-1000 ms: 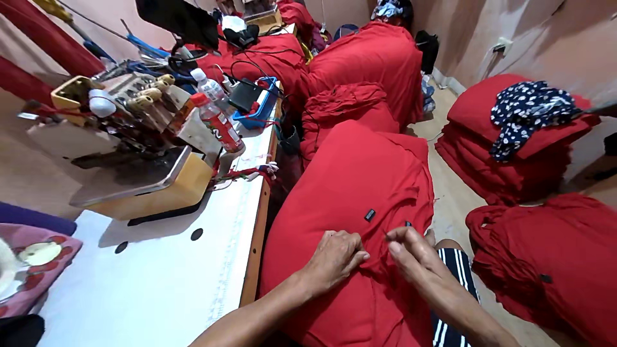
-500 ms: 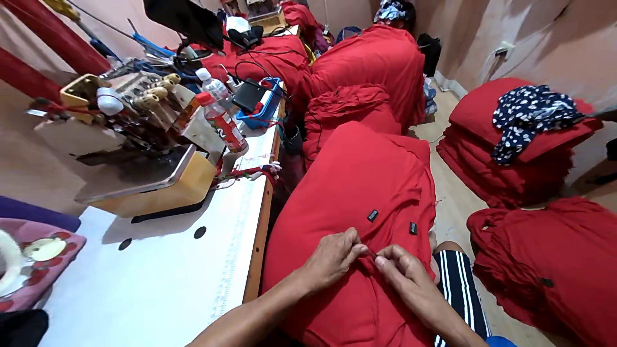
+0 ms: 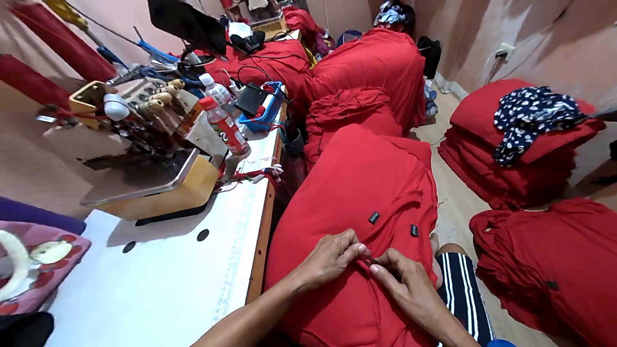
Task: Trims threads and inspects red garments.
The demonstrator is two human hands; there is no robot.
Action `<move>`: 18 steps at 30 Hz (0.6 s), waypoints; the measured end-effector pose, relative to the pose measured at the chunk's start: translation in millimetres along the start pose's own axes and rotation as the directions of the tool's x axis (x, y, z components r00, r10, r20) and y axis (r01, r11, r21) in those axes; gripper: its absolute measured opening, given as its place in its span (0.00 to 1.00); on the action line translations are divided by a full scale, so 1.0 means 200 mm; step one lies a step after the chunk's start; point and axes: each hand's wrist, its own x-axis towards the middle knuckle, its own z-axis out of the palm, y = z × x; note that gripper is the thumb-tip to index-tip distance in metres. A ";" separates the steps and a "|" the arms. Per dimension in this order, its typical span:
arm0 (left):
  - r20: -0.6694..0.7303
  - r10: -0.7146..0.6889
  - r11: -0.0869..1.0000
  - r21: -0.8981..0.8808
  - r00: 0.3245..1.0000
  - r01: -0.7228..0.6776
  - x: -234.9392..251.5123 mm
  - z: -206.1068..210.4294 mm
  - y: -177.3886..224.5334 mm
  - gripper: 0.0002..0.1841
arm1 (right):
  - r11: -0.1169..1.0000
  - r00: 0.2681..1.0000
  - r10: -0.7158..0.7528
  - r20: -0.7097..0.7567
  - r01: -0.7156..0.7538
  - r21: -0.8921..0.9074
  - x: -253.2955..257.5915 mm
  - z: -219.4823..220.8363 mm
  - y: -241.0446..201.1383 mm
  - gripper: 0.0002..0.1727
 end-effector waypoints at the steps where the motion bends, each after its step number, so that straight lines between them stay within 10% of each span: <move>1: 0.005 -0.008 1.000 -0.006 1.000 0.008 0.00 0.00 0.00 0.17 | 1.000 1.000 0.004 0.003 -0.004 0.002 0.00 0.00 0.00 0.17; 18: 0.013 -0.028 1.000 -0.004 1.000 0.028 0.00 0.01 0.01 0.16 | 0.976 0.997 -0.037 -0.069 0.021 -0.215 -0.01 0.05 -0.06 0.15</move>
